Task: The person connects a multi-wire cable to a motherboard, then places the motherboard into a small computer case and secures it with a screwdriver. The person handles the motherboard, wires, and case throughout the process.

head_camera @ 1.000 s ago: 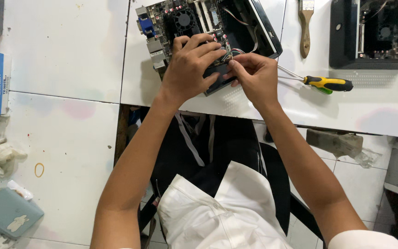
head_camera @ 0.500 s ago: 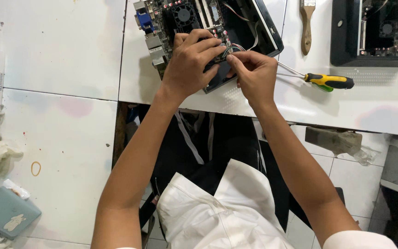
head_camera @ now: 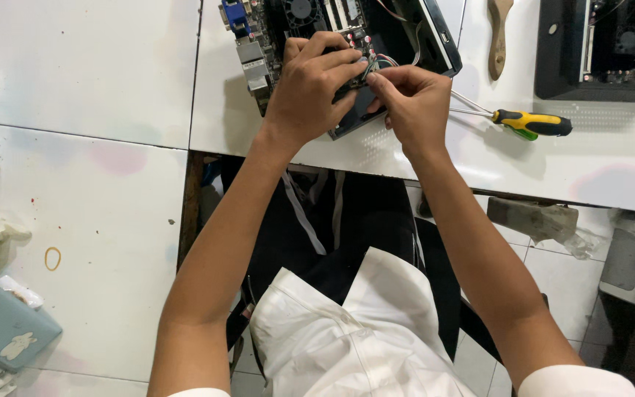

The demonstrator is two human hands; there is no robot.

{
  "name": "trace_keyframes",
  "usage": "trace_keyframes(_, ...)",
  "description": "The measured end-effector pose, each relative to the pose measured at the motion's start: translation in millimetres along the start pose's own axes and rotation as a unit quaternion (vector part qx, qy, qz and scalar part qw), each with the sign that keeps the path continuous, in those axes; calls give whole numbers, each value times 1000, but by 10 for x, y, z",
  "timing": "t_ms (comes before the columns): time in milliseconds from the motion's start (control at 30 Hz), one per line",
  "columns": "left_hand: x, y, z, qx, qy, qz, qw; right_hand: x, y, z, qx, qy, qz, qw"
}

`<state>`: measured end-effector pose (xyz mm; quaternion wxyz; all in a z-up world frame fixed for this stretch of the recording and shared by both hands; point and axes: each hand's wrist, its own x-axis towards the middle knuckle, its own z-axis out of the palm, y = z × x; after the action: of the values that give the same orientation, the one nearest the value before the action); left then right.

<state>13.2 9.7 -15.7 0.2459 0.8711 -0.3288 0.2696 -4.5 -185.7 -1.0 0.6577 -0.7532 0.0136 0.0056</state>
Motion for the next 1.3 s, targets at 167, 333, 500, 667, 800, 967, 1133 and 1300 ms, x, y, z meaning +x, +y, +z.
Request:
trace_keyframes(167, -11, -8, 19, -10, 4, 2, 1000, 26, -21, 1, 1, -2, 23, 1000)
trace_keyframes(333, -17, -13, 26, -3, 3, -1, 1000, 30, -69, -2, -29, -13, 28, 999)
trace_keyframes(500, -19, -17, 17, 3, 6, 9, 1000, 78, -4, -19, -54, -37, 0, 998)
trace_keyframes(667, -8, -2, 17, 5, 10, 11, 1000, 75, -38, -19, -55, -42, 9, 998)
trace_keyframes(800, -24, -22, 30, -12, 19, 5, 1000, 14, -86, -41, -46, -54, -16, 997)
trace_keyframes(967, -39, -35, 31, -9, 17, 3, 1000, -101, 73, -94, -32, -49, -100, 993)
trace_keyframes(1133, -43, -34, 37, -12, 18, -1, 1000, -172, 168, -95, -126, 0, -305, 944)
trace_keyframes(1300, -40, -36, 34, -32, 18, -3, 999, -172, 217, -85, -226, -2, -375, 899)
